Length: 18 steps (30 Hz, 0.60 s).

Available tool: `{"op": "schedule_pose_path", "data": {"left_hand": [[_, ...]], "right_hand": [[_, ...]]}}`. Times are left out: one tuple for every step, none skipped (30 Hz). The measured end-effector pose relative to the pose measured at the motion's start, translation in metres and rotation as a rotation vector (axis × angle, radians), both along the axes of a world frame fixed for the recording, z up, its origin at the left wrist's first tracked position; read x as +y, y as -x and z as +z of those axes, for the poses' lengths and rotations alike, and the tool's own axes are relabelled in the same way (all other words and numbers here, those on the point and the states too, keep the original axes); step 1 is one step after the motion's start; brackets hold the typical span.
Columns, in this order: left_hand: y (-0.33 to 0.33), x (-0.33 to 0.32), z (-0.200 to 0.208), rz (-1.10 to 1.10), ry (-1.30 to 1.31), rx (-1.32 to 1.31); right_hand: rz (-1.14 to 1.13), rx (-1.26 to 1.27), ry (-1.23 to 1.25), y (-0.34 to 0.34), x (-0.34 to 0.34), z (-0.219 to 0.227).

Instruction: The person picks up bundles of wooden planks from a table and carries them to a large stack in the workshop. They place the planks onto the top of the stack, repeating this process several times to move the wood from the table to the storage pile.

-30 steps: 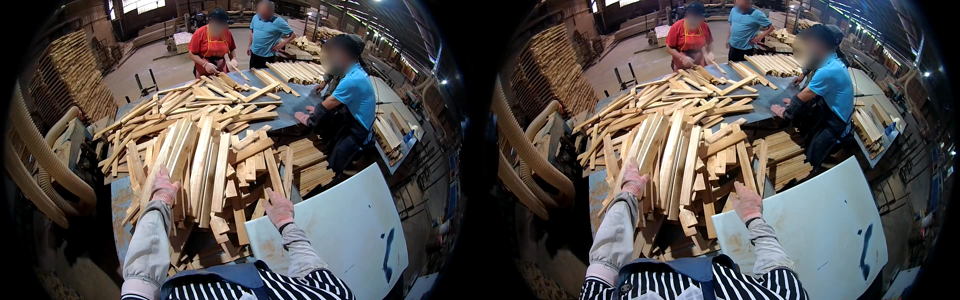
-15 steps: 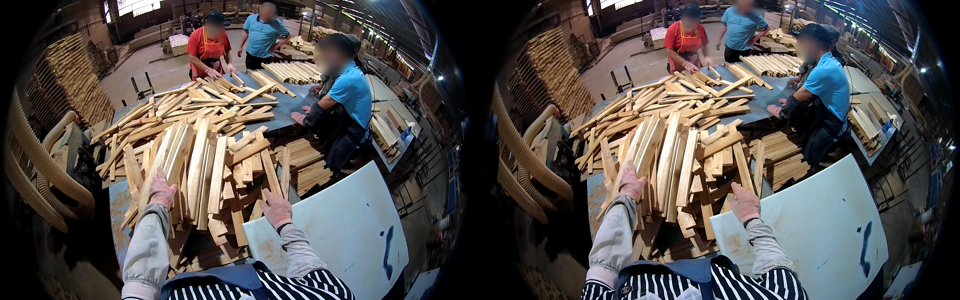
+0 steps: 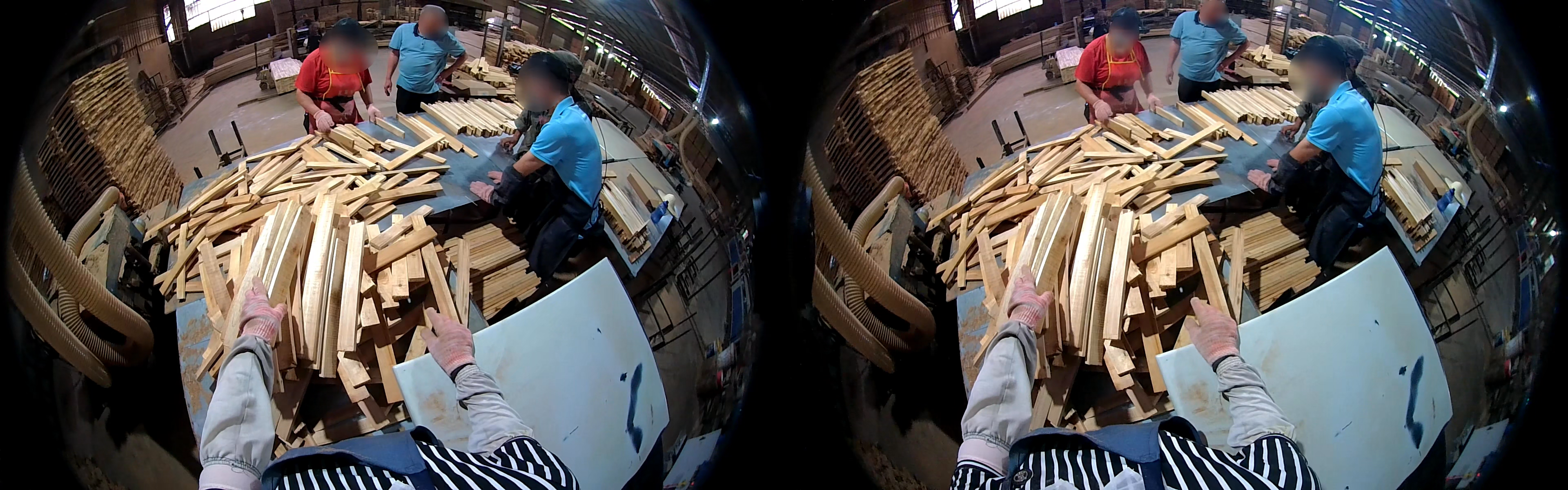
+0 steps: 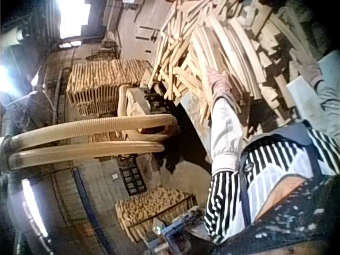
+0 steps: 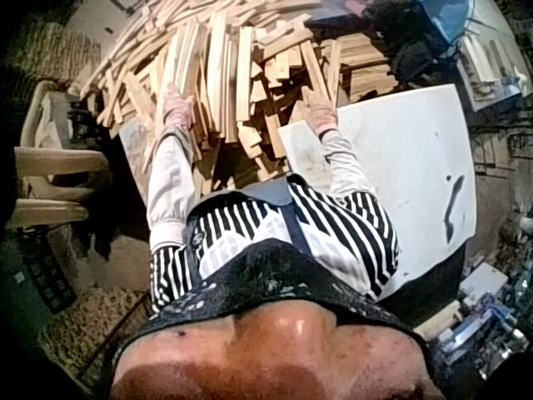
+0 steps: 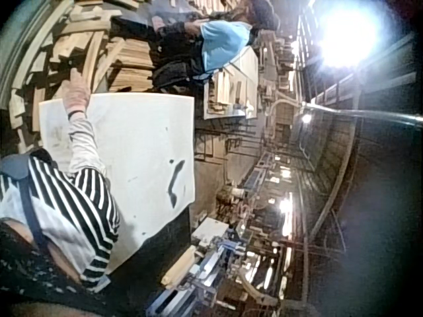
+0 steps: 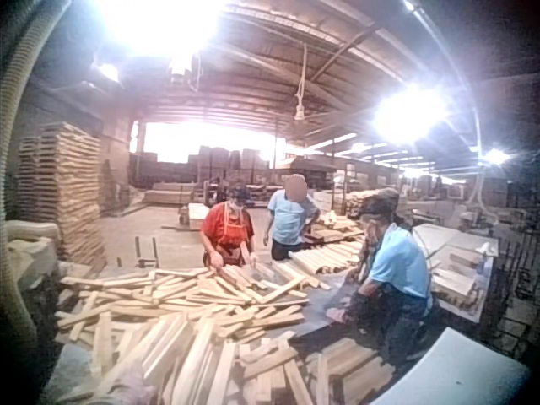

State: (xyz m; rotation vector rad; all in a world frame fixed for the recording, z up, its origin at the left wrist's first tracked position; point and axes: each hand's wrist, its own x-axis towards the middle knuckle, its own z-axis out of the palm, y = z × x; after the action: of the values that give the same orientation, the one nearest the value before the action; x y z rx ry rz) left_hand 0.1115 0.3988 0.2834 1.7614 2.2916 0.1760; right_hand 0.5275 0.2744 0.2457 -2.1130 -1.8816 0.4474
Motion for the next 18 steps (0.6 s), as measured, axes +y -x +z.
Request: {"op": "schedule_pose_path", "data": {"left_hand": [[0.001, 0.000, -0.002, -0.002, -0.003, 0.008], [0.000, 0.000, -0.002, -0.005, -0.009, 0.012], [-0.001, 0.000, -0.003, -0.008, -0.015, 0.015], [-0.001, 0.001, -0.003, -0.011, -0.021, 0.019], [-0.001, 0.000, -0.002, -0.003, -0.020, 0.019], [-0.001, -0.001, -0.001, 0.005, -0.018, 0.019], [-0.001, -0.002, 0.000, 0.013, -0.017, 0.020], [-0.002, -0.002, 0.001, 0.011, -0.014, 0.015], [-0.002, -0.002, 0.002, 0.009, -0.011, 0.011], [-0.003, -0.001, 0.003, 0.008, -0.008, 0.006], [-0.002, -0.001, 0.003, 0.008, -0.007, 0.003], [-0.002, -0.002, 0.004, 0.008, -0.006, 0.000], [-0.002, -0.002, 0.004, 0.008, -0.005, -0.003], [-0.005, -0.003, 0.008, 0.010, -0.003, -0.009], [-0.009, -0.005, 0.014, 0.013, 0.001, -0.014], [-0.012, -0.006, 0.017, 0.015, 0.004, -0.019], [-0.010, -0.006, 0.016, 0.015, 0.000, -0.014], [-0.008, -0.005, 0.014, 0.015, -0.004, -0.009]], "right_hand": [[0.002, 0.000, 0.006, 0.001, 0.000, 0.001], [0.004, 0.000, -0.022, -0.001, 0.000, -0.003], [0.006, -0.001, -0.051, -0.003, 0.000, -0.011], [0.008, -0.002, -0.080, -0.006, 0.000, -0.016], [0.010, 0.003, -0.060, -0.004, 0.000, -0.012], [0.011, 0.008, -0.040, -0.002, 0.001, -0.006], [0.013, 0.013, -0.021, 0.000, 0.001, -0.003], [0.010, 0.000, -0.020, -0.001, 0.001, -0.004], [0.006, -0.012, -0.019, -0.001, 0.000, -0.005], [0.003, -0.025, -0.018, -0.001, 0.000, -0.006], [0.004, -0.024, -0.015, -0.001, 0.000, -0.006], [0.004, -0.023, -0.013, -0.001, 0.000, -0.006], [0.004, -0.022, -0.011, -0.001, 0.000, -0.006], [0.003, -0.019, -0.010, -0.001, 0.000, -0.006], [0.001, -0.015, -0.008, -0.002, 0.000, -0.006], [-0.001, -0.012, -0.006, -0.002, 0.000, -0.006], [0.003, -0.011, -0.022, -0.002, 0.001, -0.007], [0.007, -0.010, -0.038, -0.002, 0.001, -0.009]]}}
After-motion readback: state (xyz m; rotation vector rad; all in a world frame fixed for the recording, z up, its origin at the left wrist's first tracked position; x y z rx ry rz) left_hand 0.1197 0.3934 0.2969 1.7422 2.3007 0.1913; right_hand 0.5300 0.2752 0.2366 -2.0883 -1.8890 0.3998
